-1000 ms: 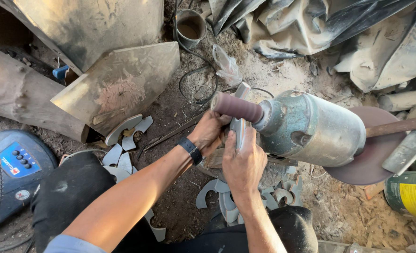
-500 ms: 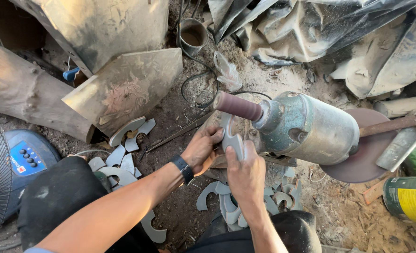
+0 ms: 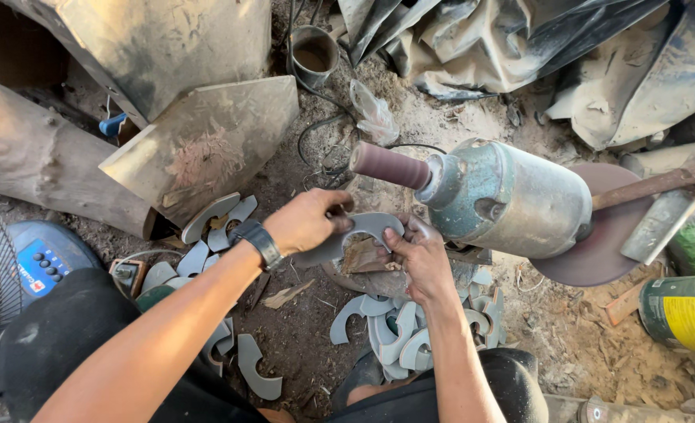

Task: The person sits on the ground and uses a bench grinder to sand the edges of small, curved, light-grey plastic pieces. They handle the pieces one at a time, pressing them against the rotating sanding drum to smooth the edges.

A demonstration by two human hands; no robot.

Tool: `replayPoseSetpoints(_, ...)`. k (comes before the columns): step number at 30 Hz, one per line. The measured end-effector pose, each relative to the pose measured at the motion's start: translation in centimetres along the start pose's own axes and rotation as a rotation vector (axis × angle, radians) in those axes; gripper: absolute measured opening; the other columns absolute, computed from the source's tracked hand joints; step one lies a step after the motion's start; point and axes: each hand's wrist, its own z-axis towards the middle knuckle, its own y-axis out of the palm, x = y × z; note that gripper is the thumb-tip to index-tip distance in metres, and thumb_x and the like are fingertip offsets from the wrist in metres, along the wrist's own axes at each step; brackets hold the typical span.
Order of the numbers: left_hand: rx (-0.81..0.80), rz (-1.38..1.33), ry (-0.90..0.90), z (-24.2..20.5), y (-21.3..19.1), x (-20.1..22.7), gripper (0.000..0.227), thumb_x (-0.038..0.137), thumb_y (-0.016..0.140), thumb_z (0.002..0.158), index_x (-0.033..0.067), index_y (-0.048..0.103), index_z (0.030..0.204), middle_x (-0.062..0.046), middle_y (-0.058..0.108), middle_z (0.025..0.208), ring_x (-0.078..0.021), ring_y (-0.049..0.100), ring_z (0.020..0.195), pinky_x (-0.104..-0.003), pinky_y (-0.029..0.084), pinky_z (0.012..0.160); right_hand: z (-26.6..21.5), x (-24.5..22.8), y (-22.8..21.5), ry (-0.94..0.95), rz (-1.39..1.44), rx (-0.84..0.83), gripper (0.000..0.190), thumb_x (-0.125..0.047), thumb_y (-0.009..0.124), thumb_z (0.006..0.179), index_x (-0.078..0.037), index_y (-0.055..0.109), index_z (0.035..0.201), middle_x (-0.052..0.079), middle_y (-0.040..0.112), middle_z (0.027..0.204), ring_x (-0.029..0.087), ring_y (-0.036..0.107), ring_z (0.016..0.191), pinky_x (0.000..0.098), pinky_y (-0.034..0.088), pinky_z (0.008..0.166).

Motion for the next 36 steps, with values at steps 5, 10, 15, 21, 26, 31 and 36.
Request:
replayPoseSetpoints(5, -0.005, -0.132, -0.028, 0.2, -3.6, -0.3, 0.039, 0.015, 0.075, 0.087, 0.0041, 0.066, 0.124, -0.013, 0.072, 0.117, -0.0233, 0.068, 0.109, -0.036, 0.050, 0.096, -0.3, -0.5, 0.1, 0.065, 0.181, 0.072, 0.036, -0.006, 0.068, 0.092, 0.006, 0.055, 0.124, 0.017, 0.073, 0.099, 0.026, 0.072, 0.078, 0.0360, 0.059, 0.067)
replayPoseSetpoints(10, 0.129, -0.653, -0.041, 0.8, -4.4, -1.6, 0.023, -0.001, 0.070, 0.086, 0.0030, 0.067, 0.108, -0.008, 0.075, 0.100, -0.0169, 0.068, 0.094, -0.029, 0.053, 0.091, -0.6, -1.0, 0.4, 0.109, 0.303, 0.024, 0.038, -0.006, 0.066, 0.089, 0.003, 0.054, 0.124, 0.018, 0.073, 0.102, 0.028, 0.076, 0.089, 0.0370, 0.062, 0.071)
replayPoseSetpoints(15, 0.291, -0.969, -0.039, 1.3, -4.1, -1.3, 0.015, -0.003, 0.068, 0.091, 0.0060, 0.064, 0.103, -0.005, 0.069, 0.099, -0.0129, 0.067, 0.089, -0.029, 0.058, 0.082, -0.2, 0.1, 0.4, 0.136, 0.255, -0.015, 0.029, -0.004, 0.068, 0.092, 0.008, 0.060, 0.117, 0.015, 0.071, 0.102, 0.026, 0.073, 0.089, 0.0375, 0.064, 0.078)
replayPoseSetpoints(21, 0.289, -0.979, -0.120, 1.3, -3.4, -0.2, 0.014, -0.003, 0.061, 0.095, 0.0080, 0.064, 0.104, -0.002, 0.069, 0.097, -0.0128, 0.067, 0.086, -0.030, 0.060, 0.073, 0.0, 0.7, 0.5, 0.143, 0.214, -0.013, 0.032, -0.002, 0.069, 0.089, 0.004, 0.061, 0.120, 0.013, 0.070, 0.104, 0.022, 0.071, 0.090, 0.0358, 0.062, 0.078)
replayPoseSetpoints(26, 0.283, -0.938, -0.091, 2.7, -2.3, -0.8, 0.018, -0.003, 0.058, 0.097, 0.0077, 0.066, 0.108, -0.003, 0.068, 0.098, -0.0139, 0.066, 0.085, -0.030, 0.058, 0.076, -0.5, -0.7, 1.6, 0.210, 0.124, -0.069, 0.038, -0.004, 0.068, 0.084, -0.001, 0.063, 0.121, 0.012, 0.073, 0.101, 0.023, 0.073, 0.092, 0.0400, 0.065, 0.077)
replayPoseSetpoints(31, 0.117, -1.140, -0.049, 4.8, 0.3, -1.4, 0.027, -0.004, 0.055, 0.098, 0.0090, 0.066, 0.120, -0.004, 0.070, 0.102, -0.0149, 0.064, 0.085, -0.031, 0.054, 0.075, -0.3, -0.5, 3.9, 0.149, 0.289, -0.188, 0.018, -0.012, 0.071, 0.089, 0.001, 0.063, 0.098, 0.008, 0.068, 0.078, 0.021, 0.071, 0.077, 0.0320, 0.060, 0.071)
replayPoseSetpoints(36, 0.109, -1.288, -0.058, 6.8, 2.7, -1.6, 0.037, -0.007, 0.049, 0.097, 0.0110, 0.063, 0.125, -0.004, 0.071, 0.104, -0.0145, 0.067, 0.087, -0.030, 0.058, 0.079, 1.1, 1.4, 6.1, 0.022, 0.269, -0.024, 0.015, -0.017, 0.067, 0.095, -0.004, 0.062, 0.089, -0.004, 0.047, 0.057, 0.008, 0.041, 0.046, 0.0261, 0.037, 0.046)
